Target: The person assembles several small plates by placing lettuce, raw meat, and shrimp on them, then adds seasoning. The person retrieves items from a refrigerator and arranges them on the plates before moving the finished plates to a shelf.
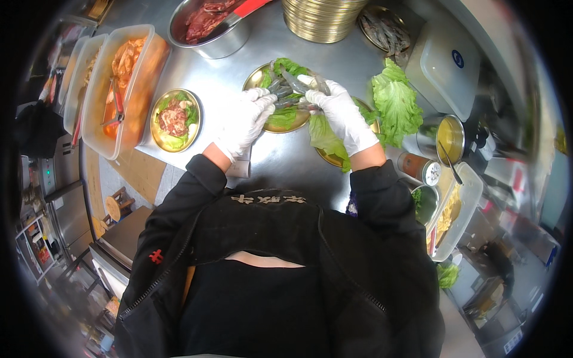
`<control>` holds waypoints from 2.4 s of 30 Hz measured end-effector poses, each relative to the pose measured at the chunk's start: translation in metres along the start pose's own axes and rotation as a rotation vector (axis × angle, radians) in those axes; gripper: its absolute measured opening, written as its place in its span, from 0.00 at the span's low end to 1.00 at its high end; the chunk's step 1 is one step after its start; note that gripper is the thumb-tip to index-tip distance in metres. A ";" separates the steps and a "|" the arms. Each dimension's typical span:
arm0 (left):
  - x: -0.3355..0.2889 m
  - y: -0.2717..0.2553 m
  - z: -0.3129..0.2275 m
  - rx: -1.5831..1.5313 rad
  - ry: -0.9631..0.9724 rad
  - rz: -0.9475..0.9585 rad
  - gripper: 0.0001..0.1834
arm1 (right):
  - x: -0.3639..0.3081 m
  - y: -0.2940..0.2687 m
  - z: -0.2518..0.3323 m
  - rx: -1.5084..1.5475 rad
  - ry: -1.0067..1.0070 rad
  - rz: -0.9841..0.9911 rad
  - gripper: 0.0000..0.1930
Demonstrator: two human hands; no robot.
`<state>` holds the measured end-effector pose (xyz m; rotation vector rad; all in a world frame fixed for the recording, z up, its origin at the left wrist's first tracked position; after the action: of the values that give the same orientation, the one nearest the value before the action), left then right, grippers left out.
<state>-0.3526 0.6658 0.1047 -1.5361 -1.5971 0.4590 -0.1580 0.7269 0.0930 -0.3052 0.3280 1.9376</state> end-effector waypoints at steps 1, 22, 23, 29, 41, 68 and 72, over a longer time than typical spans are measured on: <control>0.002 -0.004 -0.003 -0.075 -0.039 -0.051 0.13 | -0.005 0.002 0.002 0.059 -0.005 0.010 0.20; -0.023 0.022 0.051 -0.605 -0.768 0.060 0.18 | -0.005 0.018 -0.023 -0.369 -0.169 -0.181 0.19; -0.023 0.014 0.046 -0.490 -0.672 0.008 0.18 | -0.012 0.007 -0.017 -0.288 -0.203 -0.189 0.21; -0.024 0.007 -0.016 -0.004 0.057 0.102 0.13 | -0.062 -0.072 0.008 0.383 -0.243 -0.206 0.28; -0.029 0.066 -0.077 0.032 0.486 0.299 0.21 | -0.135 -0.099 -0.001 -0.658 -0.429 -0.787 0.26; -0.066 0.076 -0.068 0.143 0.443 0.465 0.21 | 0.094 -0.200 0.044 -1.336 -0.068 -0.703 0.32; -0.069 0.079 -0.062 0.151 0.429 0.459 0.21 | 0.122 -0.212 0.035 -1.395 -0.015 -0.649 0.34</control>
<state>-0.2630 0.5973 0.0587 -1.7429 -0.8635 0.4461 -0.0092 0.9215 0.0632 -1.1145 -1.0819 1.2184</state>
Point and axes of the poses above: each hand's wrist, its own x-axis towards the middle knuckle, its own y-axis out of the palm, z = x × y, the point moved 5 cm from there along x, towards the middle knuckle, and after that the axes turned 5 degrees about -y, right-handed, at the moved point
